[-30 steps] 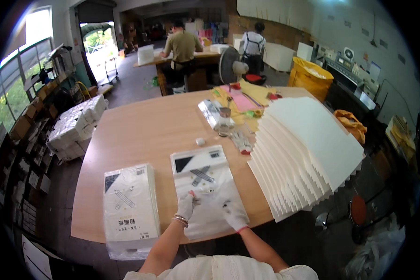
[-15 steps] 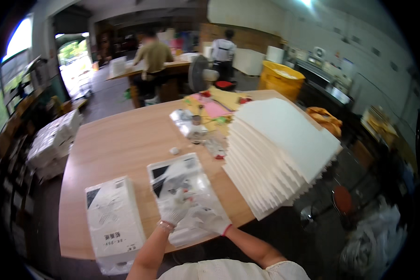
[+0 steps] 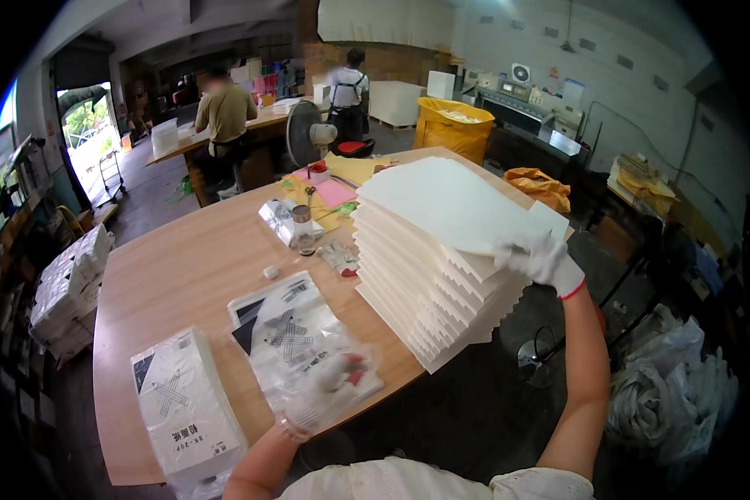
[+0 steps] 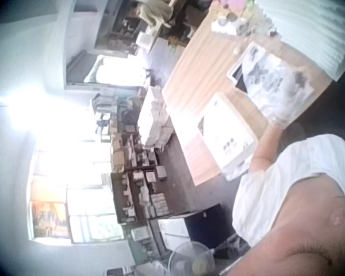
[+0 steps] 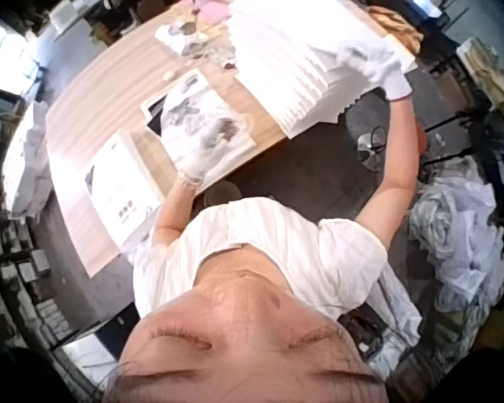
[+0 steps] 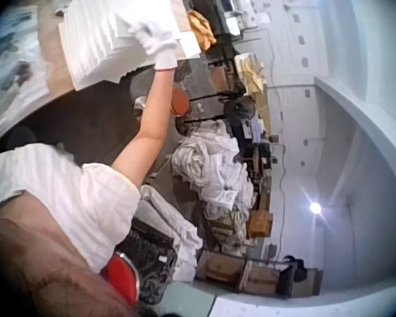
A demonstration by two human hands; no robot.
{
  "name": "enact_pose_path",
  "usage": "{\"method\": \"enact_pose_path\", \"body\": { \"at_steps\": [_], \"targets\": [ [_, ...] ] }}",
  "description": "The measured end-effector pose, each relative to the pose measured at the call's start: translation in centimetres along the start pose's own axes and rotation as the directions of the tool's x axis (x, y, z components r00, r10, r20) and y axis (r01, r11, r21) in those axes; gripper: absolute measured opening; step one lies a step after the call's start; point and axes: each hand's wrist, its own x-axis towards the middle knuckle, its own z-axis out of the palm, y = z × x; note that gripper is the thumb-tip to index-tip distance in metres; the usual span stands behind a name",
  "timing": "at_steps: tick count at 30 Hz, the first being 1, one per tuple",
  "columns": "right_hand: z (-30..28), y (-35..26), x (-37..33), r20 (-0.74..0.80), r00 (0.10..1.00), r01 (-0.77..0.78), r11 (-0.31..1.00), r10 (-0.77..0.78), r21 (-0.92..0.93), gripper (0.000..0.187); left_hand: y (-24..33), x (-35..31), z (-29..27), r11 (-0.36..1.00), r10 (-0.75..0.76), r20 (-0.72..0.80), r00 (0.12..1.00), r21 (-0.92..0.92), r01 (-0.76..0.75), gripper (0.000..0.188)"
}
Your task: The person repeatedly picks white paper sheets from a stack on the table, places them into clear plastic packaging, and sets the filled packages aside. The process is continuous and repetitive throughout the clip.
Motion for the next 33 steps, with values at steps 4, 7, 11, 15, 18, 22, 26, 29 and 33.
{"method": "enact_pose_path", "body": {
  "at_steps": [4,7,11,15,18,22,26,29,33],
  "targets": [
    [0.5,-6.7,0.4,-0.107,0.972,0.18,0.958,-0.208,-0.223,0.019,5.0,5.1,3.2,0.746,0.092,0.218,0.972,-0.662,0.078,0.028],
    [1.7,-12.7,-2.9,0.05,0.831,0.523,0.747,-0.554,-0.411,0.015,8.3,6.7,1.3,-0.219,-0.018,0.473,0.881,-0.862,0.458,0.032],
    [1.4,-10.3,-10.4,0.182,0.981,-0.099,0.977,0.064,0.188,0.016,7.2,3.3,0.9,0.24,-0.274,0.511,0.814,-0.784,0.573,0.04],
    [11.0,-6.1,-14.8,0.226,0.843,-0.294,0.067,0.489,0.953,0.016,1.8,-1.6,-0.6,0.705,-0.355,0.378,0.855,-0.492,0.511,0.046],
    [19.0,-11.2,-17.4,-0.024,0.902,-0.229,0.524,0.432,0.82,0.037,1.9,-3.7,2.4,0.985,-0.128,0.218,0.968,-0.083,0.149,0.046],
    [24.2,-20.1,-15.0,-0.202,0.835,-0.247,0.676,0.513,0.694,0.043,2.0,-6.3,8.2,0.885,0.222,-0.053,0.974,0.431,-0.178,0.046],
    [26.1,-15.6,-17.3,-0.338,0.785,-0.179,0.712,0.519,0.679,0.033,-0.4,-4.2,4.6,0.808,0.146,-0.241,0.959,0.589,0.025,0.064],
    [25.1,-13.9,-20.0,-0.239,0.866,-0.245,0.791,0.439,0.561,0.022,-6.5,-1.1,0.9,0.725,-0.236,-0.219,0.947,0.609,0.322,0.06],
    [24.1,-13.2,-20.3,-0.093,0.98,-0.155,0.966,0.177,0.205,0.017,-11.6,1.6,-2.3,0.746,-0.472,-0.009,0.881,-0.537,0.394,0.046]
  ]
}}
